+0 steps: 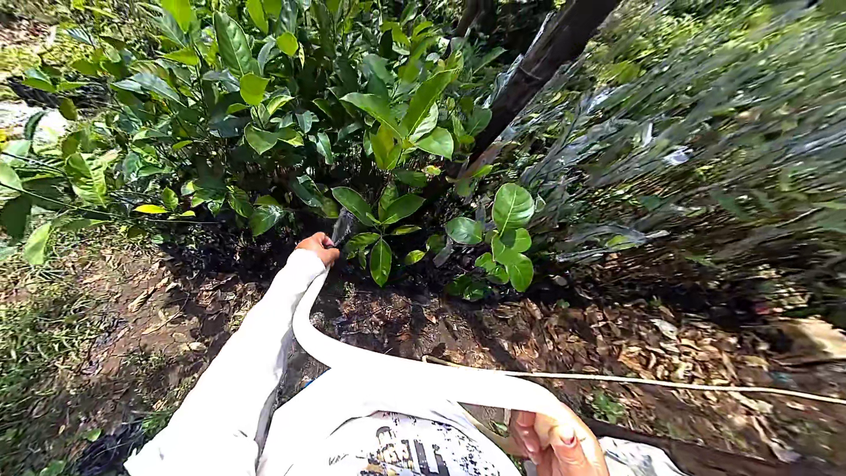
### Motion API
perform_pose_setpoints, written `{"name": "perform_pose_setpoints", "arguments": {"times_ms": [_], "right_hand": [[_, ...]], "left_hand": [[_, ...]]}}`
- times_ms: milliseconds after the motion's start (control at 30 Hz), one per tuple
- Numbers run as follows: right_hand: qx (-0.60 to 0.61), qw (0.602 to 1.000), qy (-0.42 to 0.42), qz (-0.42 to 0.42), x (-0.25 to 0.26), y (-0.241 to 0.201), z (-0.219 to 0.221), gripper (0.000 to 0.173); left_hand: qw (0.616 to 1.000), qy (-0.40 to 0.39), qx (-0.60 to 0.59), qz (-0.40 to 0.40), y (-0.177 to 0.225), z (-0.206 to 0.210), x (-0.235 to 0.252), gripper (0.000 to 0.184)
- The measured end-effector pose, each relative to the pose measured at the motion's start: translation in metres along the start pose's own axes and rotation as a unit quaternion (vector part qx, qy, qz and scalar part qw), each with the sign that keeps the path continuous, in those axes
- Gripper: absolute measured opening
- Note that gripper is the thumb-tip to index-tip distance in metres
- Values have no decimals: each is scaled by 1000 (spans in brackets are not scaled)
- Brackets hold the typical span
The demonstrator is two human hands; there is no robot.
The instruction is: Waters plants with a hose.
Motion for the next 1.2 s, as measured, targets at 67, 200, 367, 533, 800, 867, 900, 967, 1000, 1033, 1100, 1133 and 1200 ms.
{"name": "perform_pose_setpoints", "arguments": {"times_ms": [67, 200, 367, 533, 800, 867, 900, 967, 1000, 1033, 1100, 1133, 1200], "right_hand": [[6, 1000, -6, 1, 7, -1, -11, 29], [4, 1000, -17, 6, 24, 1, -24, 29], [-17, 1000, -19, -4, 51, 3, -6, 29], [-37, 999, 7, 4, 70, 10, 29, 28], [-51, 998, 41, 21, 88, 13, 53, 28], [-51, 998, 40, 19, 89, 14, 56, 28], [-50, 998, 38, 17, 90, 14, 58, 28], [-52, 998, 39, 16, 92, 15, 60, 28], [-53, 998, 39, 14, 92, 14, 60, 28], [-52, 998, 39, 14, 92, 14, 61, 28], [-50, 998, 41, 17, 92, 14, 61, 28], [-51, 998, 43, 21, 92, 15, 60, 28], [-52, 997, 44, 24, 92, 16, 58, 28]], "left_hand": [[1000, 5, 9, 11, 14, 0, 4, 33], [1000, 5, 11, 28, 33, 7, 19, 32], [1000, -9, 3, 23, 32, 2, 43, 32], [999, -30, 0, 21, 21, -19, 71, 34], [1000, -20, 11, -4, 7, -48, 97, 35], [1000, -16, 10, -6, 6, -50, 99, 34], [1000, -16, 9, -5, 7, -51, 101, 34], [1000, -17, 8, -3, 6, -51, 105, 34], [1000, -17, 6, -2, 6, -51, 107, 34], [1000, -17, 5, 1, 6, -52, 107, 34], [1000, -22, 5, 4, 9, -55, 103, 34], [1000, -26, 8, 3, 11, -56, 101, 34], [999, -32, 16, -1, 10, -56, 100, 34]]}}
Point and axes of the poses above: each hand's wrist, its own x-axis towards the middle knuckle, its own z-axis out of the palm, y = z × x, the point moved 7 cm from there along x, towards the middle knuckle, and after that the axes turned 1 degree about -x, right-handed, at the moved point
